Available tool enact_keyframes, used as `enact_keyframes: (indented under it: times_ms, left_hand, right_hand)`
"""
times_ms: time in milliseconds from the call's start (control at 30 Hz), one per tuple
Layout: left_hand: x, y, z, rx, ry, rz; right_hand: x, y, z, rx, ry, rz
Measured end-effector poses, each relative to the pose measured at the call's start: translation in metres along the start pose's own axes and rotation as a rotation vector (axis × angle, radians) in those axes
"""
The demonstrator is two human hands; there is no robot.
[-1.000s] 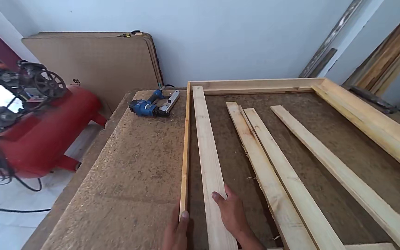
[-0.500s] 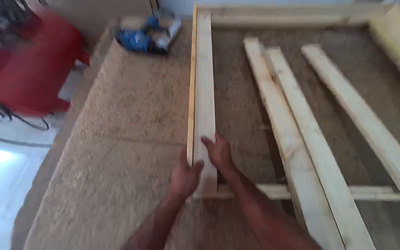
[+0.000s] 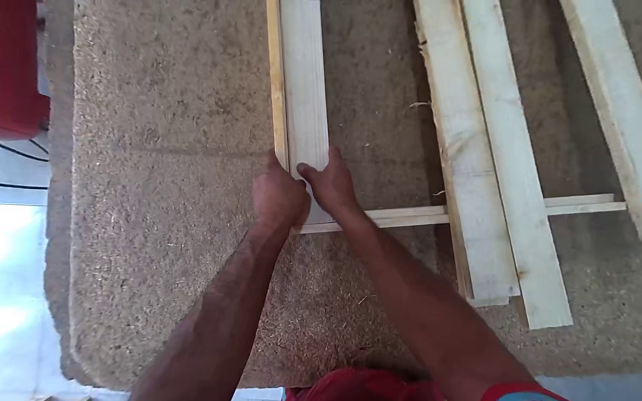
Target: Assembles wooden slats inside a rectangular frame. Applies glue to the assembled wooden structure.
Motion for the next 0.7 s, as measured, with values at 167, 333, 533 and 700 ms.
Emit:
enact_keyframes:
  times_ms: [167, 333, 533, 700]
  left_hand:
    - [0.0, 0.0, 0.0, -0.02, -0.027, 0.027]
    - [0.01, -0.003, -0.009, 0.024, 0.028, 0.087]
    - [0.012, -0.009, 0.008, 0.042, 0.212, 0.24]
    - [0.117, 0.014, 0.029, 0.065, 0.969, 0.439]
  right_hand:
    - [-0.003, 0.001, 0.002, -0.05, -0.039, 0.028]
    - [0.012, 0.013, 0.002, 0.119, -0.028, -0.02]
    - [0.052, -0.037, -0.018, 0.173, -0.088, -0.021]
    - [0.181, -0.168, 0.043, 0.26, -0.412, 0.414]
Point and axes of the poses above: each hand's wrist, its own x-axis away from the middle knuckle, its own y-axis out of the palm, z = x × y, the point moved 9 cm from there along -x, towards the middle knuckle, and after that the axes turned 6 degrees about -z, right-handed, at the moved point
